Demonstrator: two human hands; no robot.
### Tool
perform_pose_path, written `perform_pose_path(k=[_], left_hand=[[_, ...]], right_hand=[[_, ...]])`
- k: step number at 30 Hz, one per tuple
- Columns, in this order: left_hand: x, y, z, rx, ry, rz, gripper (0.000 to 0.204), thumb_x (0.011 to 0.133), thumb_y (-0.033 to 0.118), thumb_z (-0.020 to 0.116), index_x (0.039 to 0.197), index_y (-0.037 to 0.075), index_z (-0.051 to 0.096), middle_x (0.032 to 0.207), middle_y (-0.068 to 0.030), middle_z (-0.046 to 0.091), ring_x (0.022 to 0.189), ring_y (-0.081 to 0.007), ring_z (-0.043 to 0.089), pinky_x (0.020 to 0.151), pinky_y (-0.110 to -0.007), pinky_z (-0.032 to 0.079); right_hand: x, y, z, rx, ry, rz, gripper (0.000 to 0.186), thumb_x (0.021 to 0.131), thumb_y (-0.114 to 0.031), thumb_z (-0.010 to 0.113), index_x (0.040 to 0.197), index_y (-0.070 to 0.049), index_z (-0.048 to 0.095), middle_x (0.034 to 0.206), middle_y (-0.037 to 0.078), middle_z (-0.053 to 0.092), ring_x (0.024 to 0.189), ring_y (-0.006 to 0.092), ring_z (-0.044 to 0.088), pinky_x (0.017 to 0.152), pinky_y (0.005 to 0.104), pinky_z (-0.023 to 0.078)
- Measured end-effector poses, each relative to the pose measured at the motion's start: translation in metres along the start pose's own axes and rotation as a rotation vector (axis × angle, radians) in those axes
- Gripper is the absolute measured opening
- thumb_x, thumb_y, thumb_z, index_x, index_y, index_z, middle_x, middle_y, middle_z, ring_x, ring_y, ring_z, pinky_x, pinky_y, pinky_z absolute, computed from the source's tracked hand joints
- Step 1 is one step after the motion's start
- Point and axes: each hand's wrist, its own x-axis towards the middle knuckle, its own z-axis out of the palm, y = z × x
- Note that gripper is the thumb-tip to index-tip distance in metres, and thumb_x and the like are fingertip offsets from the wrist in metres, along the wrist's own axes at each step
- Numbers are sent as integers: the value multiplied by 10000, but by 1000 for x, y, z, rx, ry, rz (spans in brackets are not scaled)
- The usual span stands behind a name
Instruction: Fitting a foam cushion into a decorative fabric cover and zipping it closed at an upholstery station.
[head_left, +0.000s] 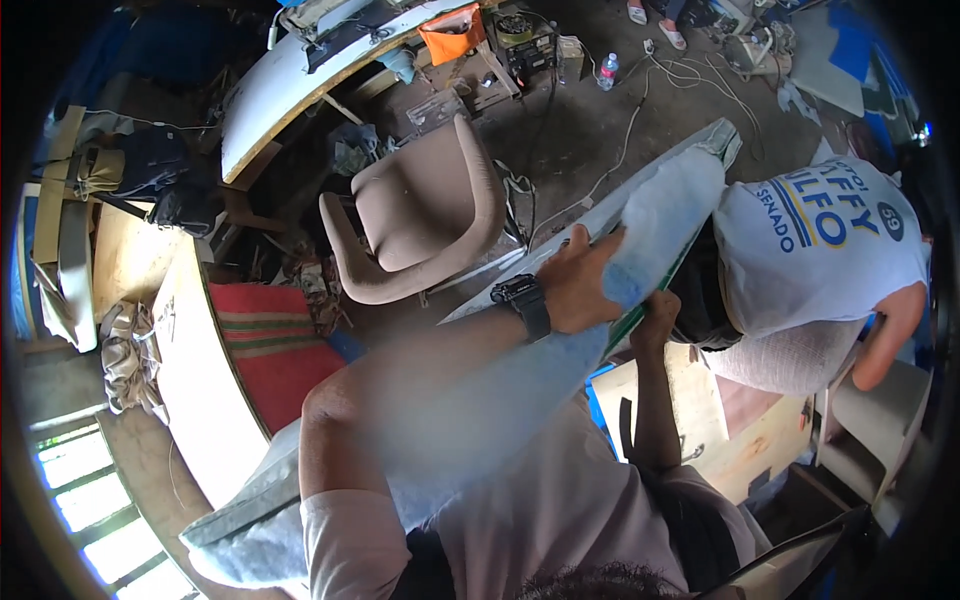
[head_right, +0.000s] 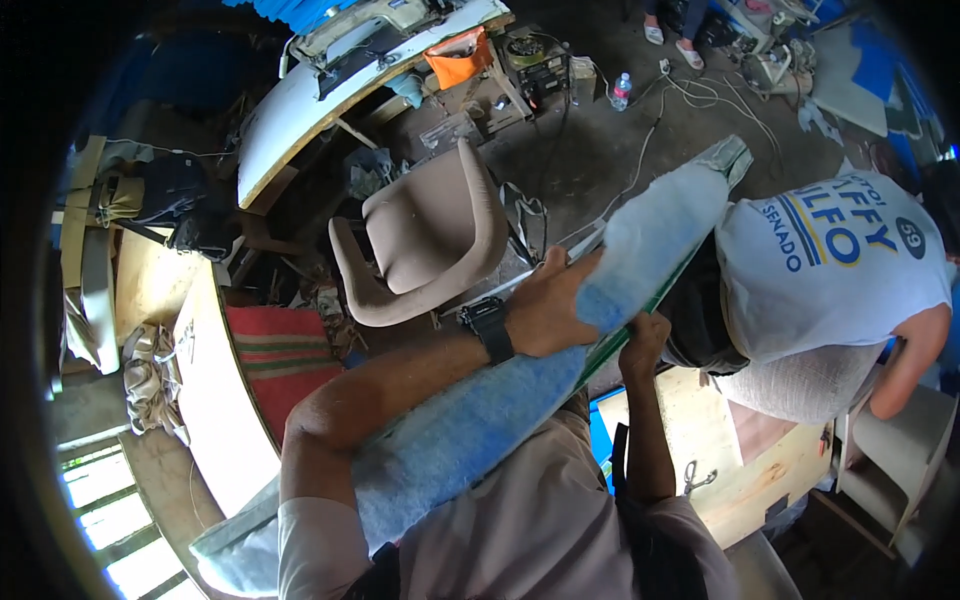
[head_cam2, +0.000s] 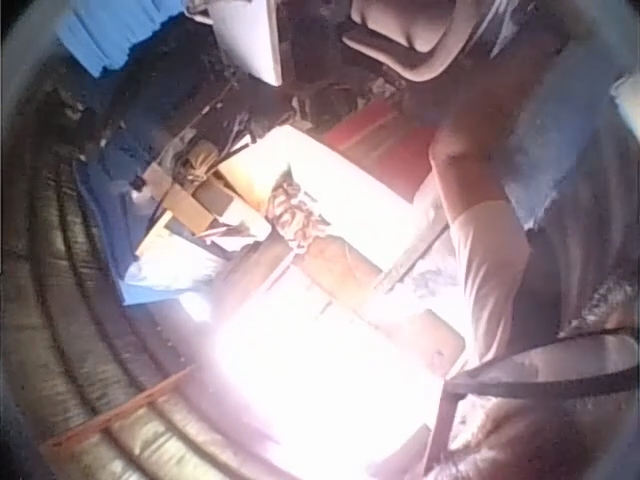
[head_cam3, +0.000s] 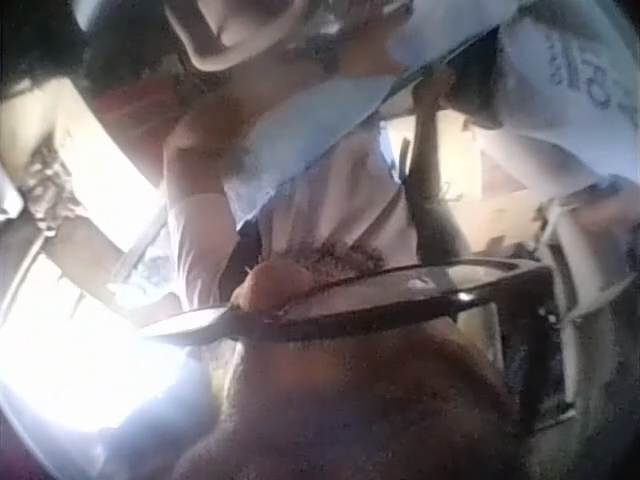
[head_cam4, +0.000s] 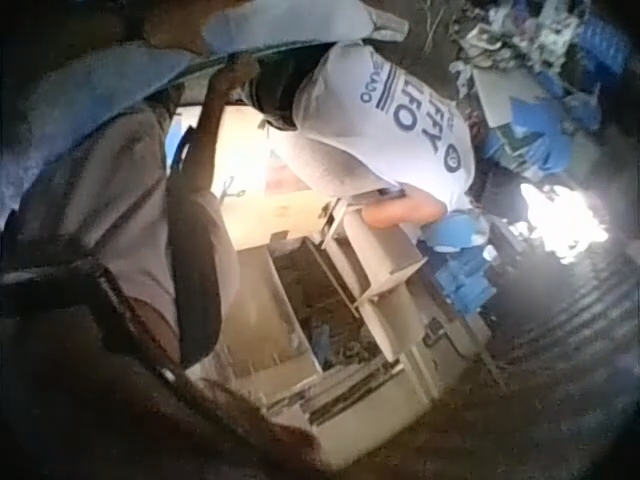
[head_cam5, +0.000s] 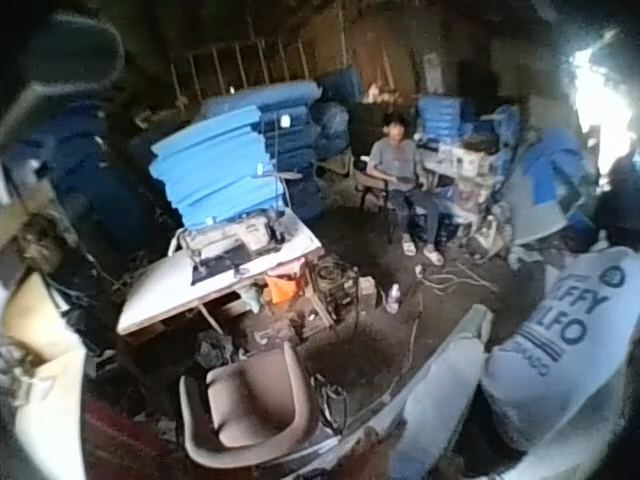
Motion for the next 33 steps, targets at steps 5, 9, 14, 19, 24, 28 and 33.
perform_pose_path(k=[5, 9, 14, 19, 24, 28, 33], left_hand=[[0, -38, 26, -2, -47, -1, 994, 665, 324, 787, 1526, 112, 337, 1211, -231, 450, 1089, -408, 548, 887, -487, 505], [-41, -160, 66, 345, 208, 480, 795, 702, 318, 800, 1396, 72, 499, 1341, -241, 517, 1293, -440, 436, 1086, -533, 382], [-122, -303, 97, 71, 115, 198, 876, 662, 302, 809, 1388, -31, 451, 1416, -300, 461, 1267, -487, 464, 1113, -497, 370], [-157, -255, 34, 301, 80, 141, 804, 622, 201, 773, 1307, -84, 466, 1271, -298, 547, 1153, -449, 552, 1005, -501, 457], [-169, -256, 25, -406, 15, -191, 861, 579, 212, 798, 1297, -97, 436, 1190, -260, 568, 1076, -444, 582, 972, -462, 486], [-152, -371, 81, 63, 175, -81, 840, 577, 253, 820, 1260, -98, 480, 1256, -280, 519, 1127, -448, 544, 967, -489, 483], [-76, -355, 75, 316, -95, -159, 945, 565, 395, 865, 1282, -108, 509, 1319, -362, 470, 1225, -480, 484, 1066, -506, 413]], right_hand=[[-7, 29, 18, -432, 192, -582, 24, 876, -95, 573, 891, -77, 569, 795, 156, 575, 775, 384, 535, 685, 510, 382], [-47, 43, 95, -176, 2, -704, 117, 929, -127, 571, 837, -79, 624, 761, 134, 617, 688, 305, 616, 586, 441, 474], [-79, -59, 115, -169, -477, -195, 485, 953, -456, 555, 697, -55, 650, 596, 98, 640, 566, 281, 649, 548, 408, 501], [-105, -4, 205, 240, -483, -524, 333, 923, -253, 555, 679, -51, 656, 613, 130, 646, 546, 269, 643, 504, 393, 470], [-129, -9, 223, 268, -580, 245, 402, 869, -345, 629, 654, -8, 677, 618, 136, 667, 543, 264, 654, 524, 387, 495], [-139, 43, 262, -235, -388, 73, 371, 860, -326, 617, 643, -25, 639, 628, 135, 667, 585, 298, 674, 602, 447, 540], [-94, 79, 267, -520, -299, 26, 320, 852, -340, 590, 829, -46, 714, 822, 199, 682, 812, 428, 669, 712, 522, 540]])
